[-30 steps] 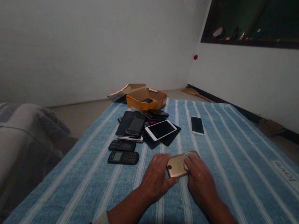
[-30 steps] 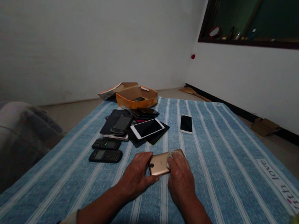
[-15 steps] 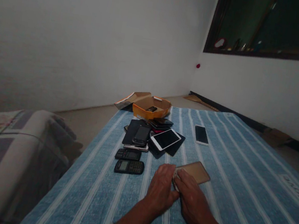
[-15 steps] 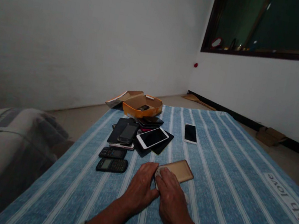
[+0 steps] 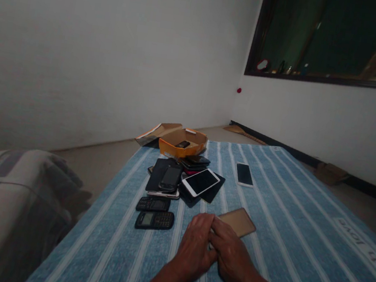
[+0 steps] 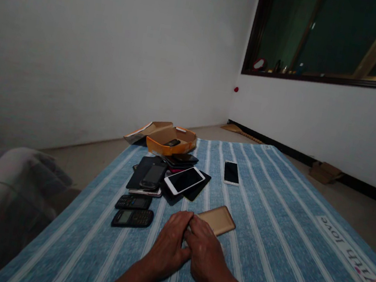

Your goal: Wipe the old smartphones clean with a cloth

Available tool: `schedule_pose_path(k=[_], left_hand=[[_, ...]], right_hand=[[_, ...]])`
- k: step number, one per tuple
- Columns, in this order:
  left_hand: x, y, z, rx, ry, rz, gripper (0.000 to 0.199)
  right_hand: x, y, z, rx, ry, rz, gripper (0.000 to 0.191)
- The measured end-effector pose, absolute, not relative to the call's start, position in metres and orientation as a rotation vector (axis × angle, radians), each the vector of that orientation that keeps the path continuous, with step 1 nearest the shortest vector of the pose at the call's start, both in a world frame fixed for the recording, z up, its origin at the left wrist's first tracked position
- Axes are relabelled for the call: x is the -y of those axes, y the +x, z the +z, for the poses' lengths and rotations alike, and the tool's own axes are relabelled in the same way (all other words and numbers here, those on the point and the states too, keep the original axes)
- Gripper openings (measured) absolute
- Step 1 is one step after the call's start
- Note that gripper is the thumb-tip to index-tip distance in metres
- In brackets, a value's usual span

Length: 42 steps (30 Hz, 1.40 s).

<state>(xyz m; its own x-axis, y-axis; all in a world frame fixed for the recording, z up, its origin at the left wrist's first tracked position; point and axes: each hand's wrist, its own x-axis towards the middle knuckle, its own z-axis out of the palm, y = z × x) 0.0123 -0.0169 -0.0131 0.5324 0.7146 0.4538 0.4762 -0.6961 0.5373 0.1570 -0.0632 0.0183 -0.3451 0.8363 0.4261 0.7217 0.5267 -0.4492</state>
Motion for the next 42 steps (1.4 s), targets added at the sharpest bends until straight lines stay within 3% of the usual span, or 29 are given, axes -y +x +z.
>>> schedule_pose_path(k=[10,18,42], left_hand=[[0.018,0.011,-0.009,-0.995,2.478,0.850,0.071],[0.019,0.010,-0.002,-1.022,2.411,0.762,0.078],[0.018,0.011,0.004,-1.043,2.410,0.744,0.064]], right_hand=[[0.085,0.165,-0.008,2.066,-1.282,0.058,0.039],[0.080,0.196,-0.034,1.873,-1.439,-0.140,0.049],[0.063,0.212,-0.048,1.778,-1.453,-0.418,0.053]])
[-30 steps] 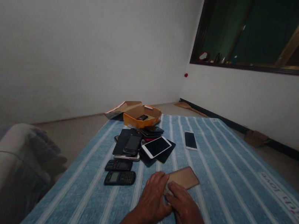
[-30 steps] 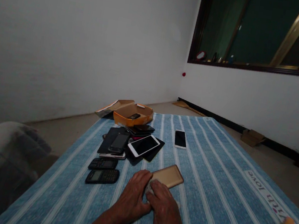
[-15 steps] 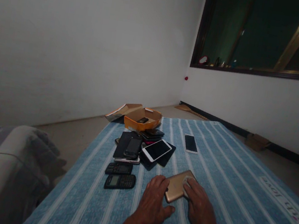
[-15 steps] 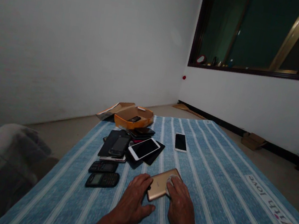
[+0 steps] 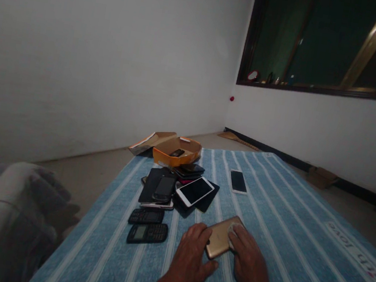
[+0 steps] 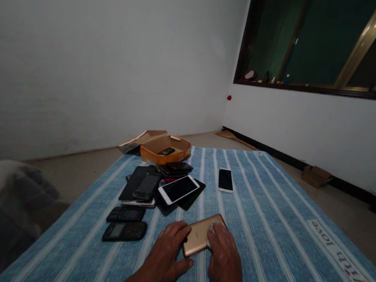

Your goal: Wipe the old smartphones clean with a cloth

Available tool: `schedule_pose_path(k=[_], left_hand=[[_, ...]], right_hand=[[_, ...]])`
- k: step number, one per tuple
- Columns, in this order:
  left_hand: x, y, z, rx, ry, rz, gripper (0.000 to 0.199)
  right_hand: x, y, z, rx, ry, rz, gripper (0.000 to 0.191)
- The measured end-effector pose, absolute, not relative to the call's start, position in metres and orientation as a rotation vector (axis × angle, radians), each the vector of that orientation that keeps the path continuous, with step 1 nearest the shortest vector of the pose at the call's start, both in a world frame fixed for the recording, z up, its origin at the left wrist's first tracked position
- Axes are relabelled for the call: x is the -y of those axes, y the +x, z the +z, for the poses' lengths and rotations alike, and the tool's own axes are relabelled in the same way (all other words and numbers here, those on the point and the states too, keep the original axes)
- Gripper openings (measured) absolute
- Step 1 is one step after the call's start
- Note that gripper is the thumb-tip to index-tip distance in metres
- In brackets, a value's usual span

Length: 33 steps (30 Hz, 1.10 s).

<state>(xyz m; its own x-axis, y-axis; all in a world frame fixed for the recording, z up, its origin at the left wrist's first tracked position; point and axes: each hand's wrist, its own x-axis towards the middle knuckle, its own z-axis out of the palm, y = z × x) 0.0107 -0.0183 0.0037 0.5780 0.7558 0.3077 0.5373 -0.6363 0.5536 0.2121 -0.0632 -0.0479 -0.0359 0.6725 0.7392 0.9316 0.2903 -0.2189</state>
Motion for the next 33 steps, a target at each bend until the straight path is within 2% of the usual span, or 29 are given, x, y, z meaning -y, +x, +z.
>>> schedule_pose_path(k=[9,18,23,28,31,33], left_hand=[[0.016,0.015,0.009,-1.057,2.435,0.762,0.060],[0.016,0.016,0.014,-1.078,2.406,0.726,0.059],[0.014,0.015,0.014,-1.079,2.395,0.731,0.054],[0.010,0.012,0.003,-1.027,2.418,0.824,0.049],[0.008,0.010,-0.002,-1.005,2.436,0.824,0.054],[0.007,0.008,-0.005,-1.019,2.449,0.802,0.058]], right_hand=[[0.061,0.210,-0.041,1.769,-1.497,-0.325,0.053],[0.042,0.209,-0.031,1.697,-1.627,-0.313,0.044],[0.046,0.181,-0.025,1.831,-1.493,-0.215,0.038],[0.050,0.163,-0.011,1.987,-1.455,0.015,0.045],[0.042,0.182,-0.005,1.944,-1.581,-0.012,0.043],[0.037,0.201,-0.007,1.845,-1.705,-0.072,0.049]])
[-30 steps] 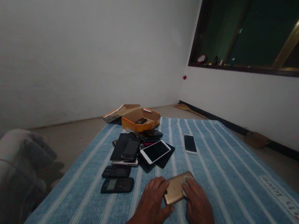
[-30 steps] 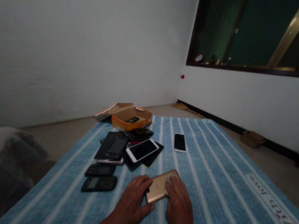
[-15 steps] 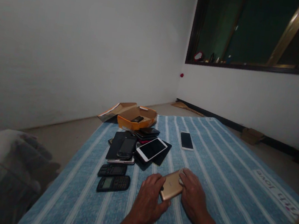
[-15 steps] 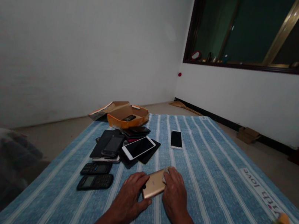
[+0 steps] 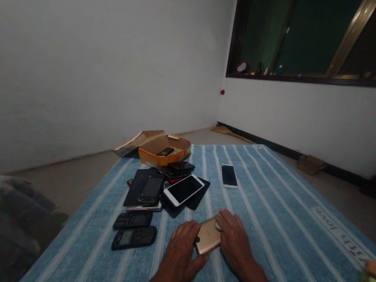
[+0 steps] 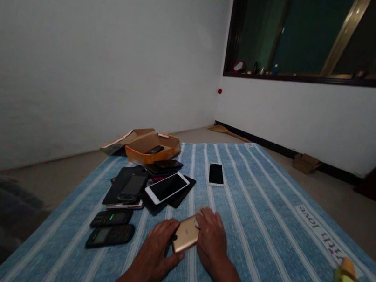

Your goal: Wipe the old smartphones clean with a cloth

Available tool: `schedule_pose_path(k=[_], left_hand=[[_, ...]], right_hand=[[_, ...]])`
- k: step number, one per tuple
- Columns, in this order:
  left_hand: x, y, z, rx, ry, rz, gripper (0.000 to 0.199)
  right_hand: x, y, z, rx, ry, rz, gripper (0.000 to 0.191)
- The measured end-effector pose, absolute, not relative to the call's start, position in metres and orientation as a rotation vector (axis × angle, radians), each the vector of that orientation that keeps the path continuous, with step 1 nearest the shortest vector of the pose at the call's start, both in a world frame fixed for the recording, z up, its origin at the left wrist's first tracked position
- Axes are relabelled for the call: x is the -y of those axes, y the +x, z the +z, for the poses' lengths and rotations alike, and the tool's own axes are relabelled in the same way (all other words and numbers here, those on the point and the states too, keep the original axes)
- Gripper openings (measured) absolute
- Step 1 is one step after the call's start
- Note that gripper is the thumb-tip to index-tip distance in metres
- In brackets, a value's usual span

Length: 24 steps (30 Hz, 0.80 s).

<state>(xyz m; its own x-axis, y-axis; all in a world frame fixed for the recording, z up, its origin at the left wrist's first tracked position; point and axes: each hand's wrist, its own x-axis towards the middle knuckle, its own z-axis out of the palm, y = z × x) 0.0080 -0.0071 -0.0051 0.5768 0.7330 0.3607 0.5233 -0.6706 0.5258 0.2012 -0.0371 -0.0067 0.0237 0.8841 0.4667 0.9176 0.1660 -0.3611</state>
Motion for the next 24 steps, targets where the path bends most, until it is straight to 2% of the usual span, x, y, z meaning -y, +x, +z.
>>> schedule_pose_path(k=[3,7,12,16,21,24], left_hand=[[0.006,0.007,-0.009,-1.032,2.468,0.797,0.061],[0.005,0.008,-0.010,-1.029,2.474,0.790,0.062],[0.007,0.011,-0.004,-1.047,2.462,0.799,0.051],[0.009,0.012,0.003,-1.048,2.466,0.806,0.051],[0.010,0.011,0.007,-1.037,2.454,0.777,0.055],[0.009,0.012,0.005,-1.028,2.450,0.787,0.055]], right_hand=[[0.037,0.217,-0.016,1.709,-1.808,-0.126,0.051],[0.048,0.198,-0.028,1.734,-1.677,-0.169,0.045],[0.055,0.159,-0.015,1.966,-1.507,-0.035,0.047],[0.048,0.175,-0.002,1.962,-1.579,-0.015,0.041],[0.042,0.207,-0.009,1.785,-1.767,-0.118,0.047],[0.047,0.195,-0.011,1.812,-1.703,-0.114,0.046]])
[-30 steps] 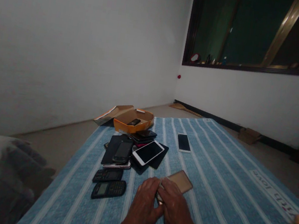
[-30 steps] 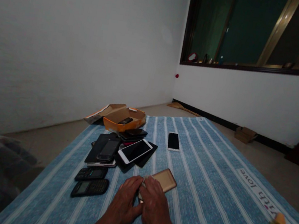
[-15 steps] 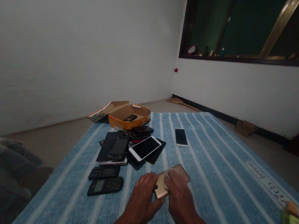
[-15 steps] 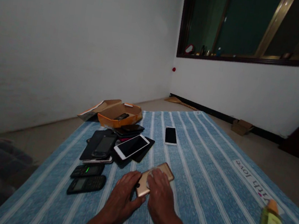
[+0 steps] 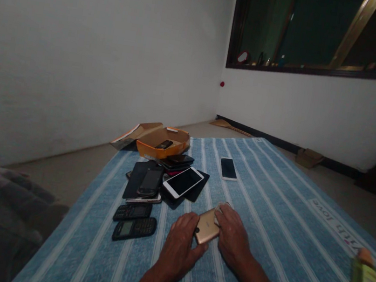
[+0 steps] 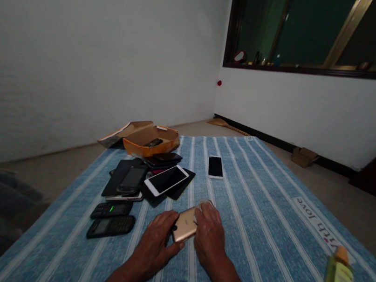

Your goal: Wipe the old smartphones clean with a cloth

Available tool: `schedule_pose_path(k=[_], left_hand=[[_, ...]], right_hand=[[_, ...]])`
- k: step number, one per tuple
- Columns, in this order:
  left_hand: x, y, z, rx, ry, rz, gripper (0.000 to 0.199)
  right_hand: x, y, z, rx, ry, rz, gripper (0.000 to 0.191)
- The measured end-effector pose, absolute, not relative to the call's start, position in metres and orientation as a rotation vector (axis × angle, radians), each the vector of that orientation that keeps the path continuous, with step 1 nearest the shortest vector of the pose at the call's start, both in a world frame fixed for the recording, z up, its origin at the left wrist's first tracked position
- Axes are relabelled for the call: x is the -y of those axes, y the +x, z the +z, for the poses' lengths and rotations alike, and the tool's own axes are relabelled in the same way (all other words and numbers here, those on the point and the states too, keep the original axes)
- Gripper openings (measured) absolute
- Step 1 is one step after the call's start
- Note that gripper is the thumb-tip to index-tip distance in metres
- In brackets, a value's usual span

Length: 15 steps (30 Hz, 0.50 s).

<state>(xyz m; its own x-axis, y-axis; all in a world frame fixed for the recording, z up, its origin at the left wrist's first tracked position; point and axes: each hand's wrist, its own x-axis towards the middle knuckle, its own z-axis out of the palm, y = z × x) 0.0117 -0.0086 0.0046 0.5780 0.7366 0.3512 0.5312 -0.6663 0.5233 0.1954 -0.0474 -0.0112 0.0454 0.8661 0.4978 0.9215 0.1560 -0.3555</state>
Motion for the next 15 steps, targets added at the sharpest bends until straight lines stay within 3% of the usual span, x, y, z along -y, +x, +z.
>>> schedule_pose_path(k=[6,15], left_hand=[[0.008,0.013,0.001,-1.037,2.467,0.818,0.051],[0.009,0.011,0.006,-1.026,2.453,0.785,0.056]], right_hand=[[0.058,0.161,-0.003,1.981,-1.526,0.050,0.052],[0.056,0.204,-0.022,1.733,-1.706,-0.252,0.044]])
